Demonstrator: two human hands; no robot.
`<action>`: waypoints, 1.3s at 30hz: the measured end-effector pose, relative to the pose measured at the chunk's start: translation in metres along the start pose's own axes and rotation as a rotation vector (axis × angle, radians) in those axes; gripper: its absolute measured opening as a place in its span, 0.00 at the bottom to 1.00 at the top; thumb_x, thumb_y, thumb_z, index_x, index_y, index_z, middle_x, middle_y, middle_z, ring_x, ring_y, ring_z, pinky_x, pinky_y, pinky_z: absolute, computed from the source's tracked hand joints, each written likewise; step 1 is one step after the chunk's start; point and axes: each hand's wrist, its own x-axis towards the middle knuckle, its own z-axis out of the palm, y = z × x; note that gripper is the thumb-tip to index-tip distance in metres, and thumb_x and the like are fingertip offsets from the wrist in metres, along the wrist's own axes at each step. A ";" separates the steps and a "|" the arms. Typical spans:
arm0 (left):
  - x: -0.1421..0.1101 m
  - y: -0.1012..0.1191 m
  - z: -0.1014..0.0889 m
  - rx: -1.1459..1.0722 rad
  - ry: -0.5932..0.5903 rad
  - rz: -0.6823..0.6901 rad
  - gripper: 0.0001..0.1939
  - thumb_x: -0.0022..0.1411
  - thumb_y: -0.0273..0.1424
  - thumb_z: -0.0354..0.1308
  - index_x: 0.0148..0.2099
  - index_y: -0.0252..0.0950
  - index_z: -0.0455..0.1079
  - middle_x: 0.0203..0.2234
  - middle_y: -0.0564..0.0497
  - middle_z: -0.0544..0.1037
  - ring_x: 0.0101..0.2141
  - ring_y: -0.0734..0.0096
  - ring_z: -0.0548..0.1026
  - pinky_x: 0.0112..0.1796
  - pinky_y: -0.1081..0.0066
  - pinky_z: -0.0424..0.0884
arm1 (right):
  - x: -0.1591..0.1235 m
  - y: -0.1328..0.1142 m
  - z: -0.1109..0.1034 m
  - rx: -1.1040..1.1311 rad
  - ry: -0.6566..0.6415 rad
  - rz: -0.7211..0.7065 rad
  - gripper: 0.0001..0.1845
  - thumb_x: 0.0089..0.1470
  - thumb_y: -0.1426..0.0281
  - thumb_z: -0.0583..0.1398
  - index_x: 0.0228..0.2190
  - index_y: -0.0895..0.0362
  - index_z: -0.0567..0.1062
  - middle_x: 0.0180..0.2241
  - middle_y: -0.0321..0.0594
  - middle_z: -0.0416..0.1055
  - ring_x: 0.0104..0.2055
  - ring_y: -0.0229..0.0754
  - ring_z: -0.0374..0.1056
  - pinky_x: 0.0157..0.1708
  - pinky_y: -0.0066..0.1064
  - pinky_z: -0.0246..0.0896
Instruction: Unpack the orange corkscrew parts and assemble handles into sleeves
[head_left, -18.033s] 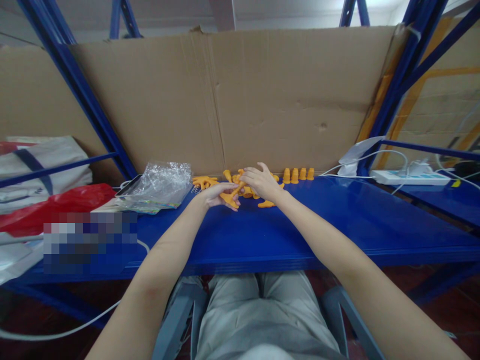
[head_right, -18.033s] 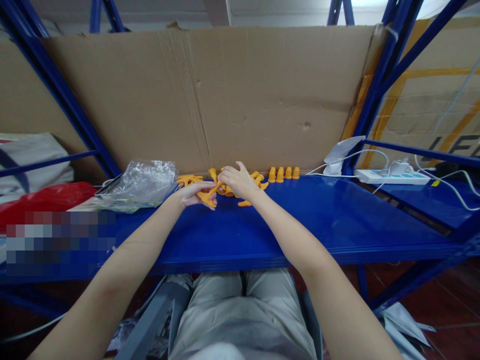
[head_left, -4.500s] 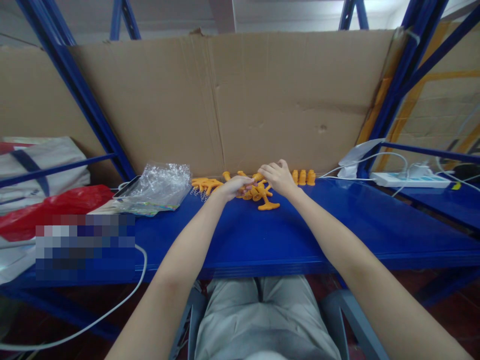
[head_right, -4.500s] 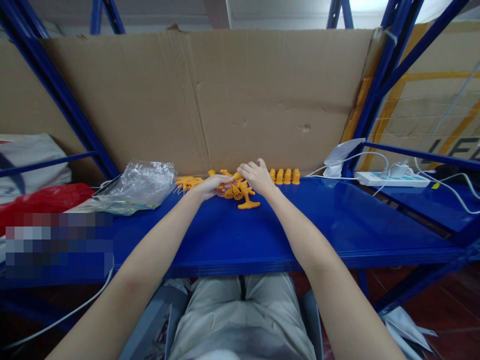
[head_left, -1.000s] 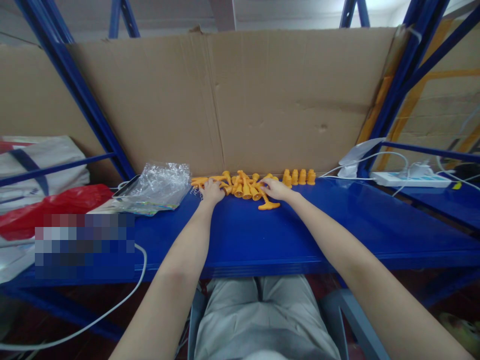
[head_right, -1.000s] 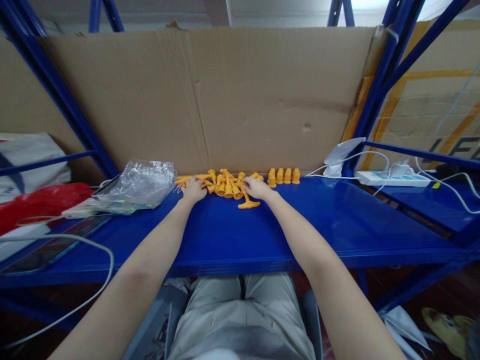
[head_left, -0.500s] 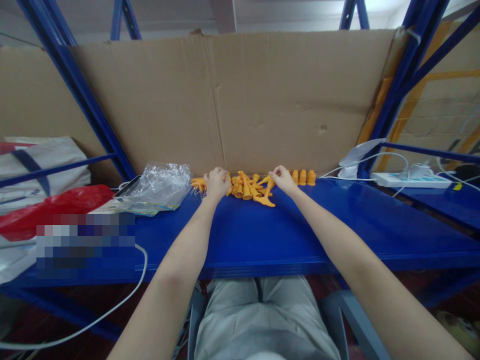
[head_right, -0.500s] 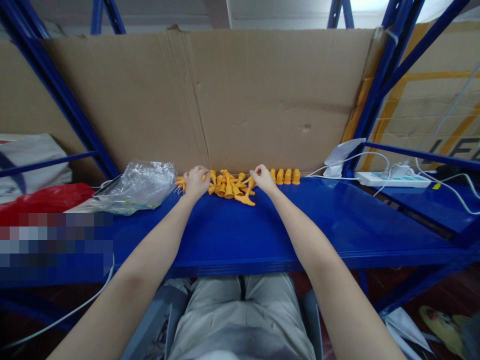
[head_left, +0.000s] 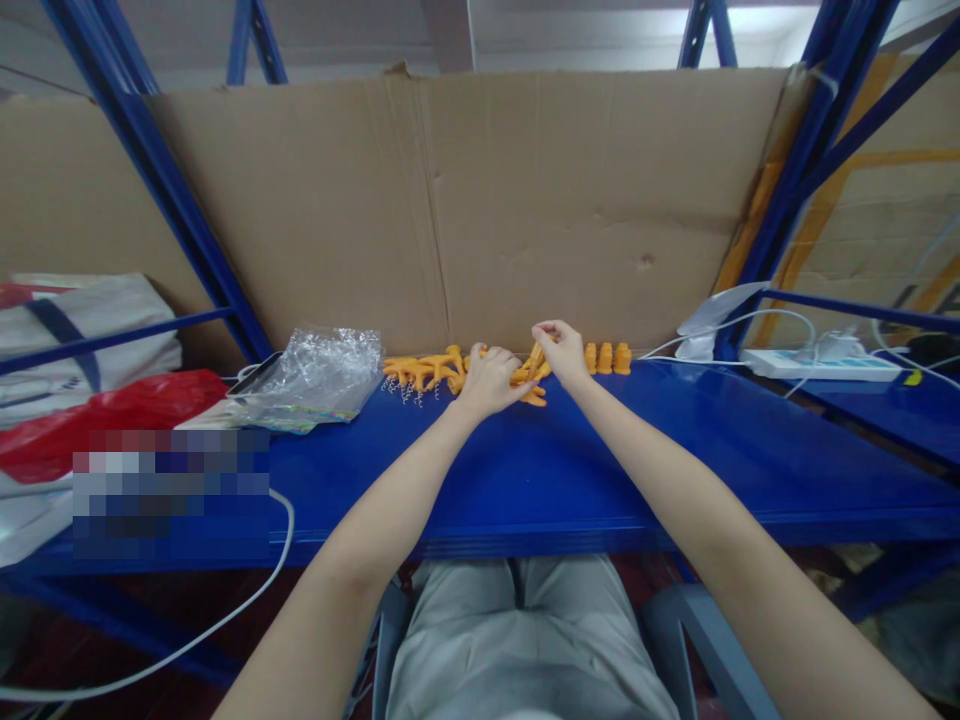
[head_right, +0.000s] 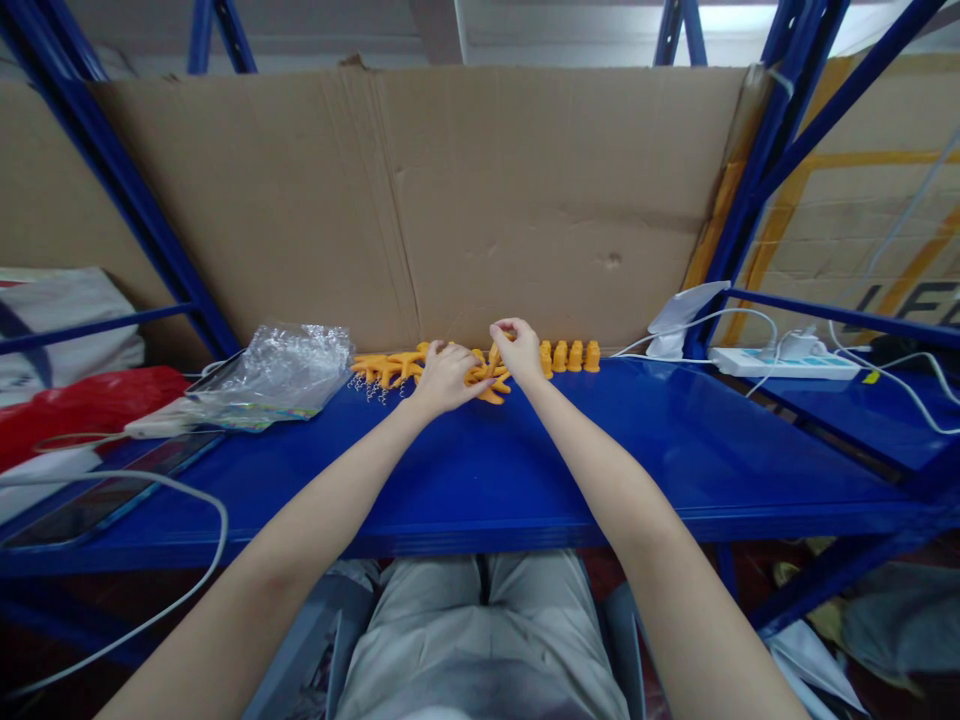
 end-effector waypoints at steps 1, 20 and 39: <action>0.000 0.001 0.000 0.010 -0.001 0.001 0.11 0.59 0.40 0.60 0.35 0.37 0.74 0.39 0.41 0.79 0.47 0.51 0.71 0.57 0.49 0.52 | 0.000 0.001 0.001 0.001 0.003 -0.001 0.08 0.52 0.63 0.59 0.31 0.55 0.74 0.37 0.42 0.76 0.43 0.44 0.72 0.47 0.37 0.66; 0.003 0.009 0.013 -0.097 0.136 -0.161 0.16 0.64 0.24 0.48 0.52 0.38 0.68 0.48 0.45 0.79 0.51 0.59 0.74 0.56 0.54 0.56 | 0.005 -0.014 -0.008 0.148 0.053 0.020 0.09 0.50 0.64 0.59 0.28 0.55 0.75 0.31 0.38 0.75 0.36 0.41 0.70 0.41 0.35 0.67; -0.001 -0.032 0.003 0.183 -0.096 0.043 0.11 0.67 0.28 0.47 0.40 0.35 0.71 0.39 0.41 0.78 0.47 0.55 0.71 0.48 0.57 0.60 | -0.003 -0.018 -0.021 -0.398 -0.661 -0.134 0.15 0.57 0.62 0.61 0.41 0.57 0.81 0.42 0.45 0.80 0.42 0.45 0.74 0.42 0.34 0.66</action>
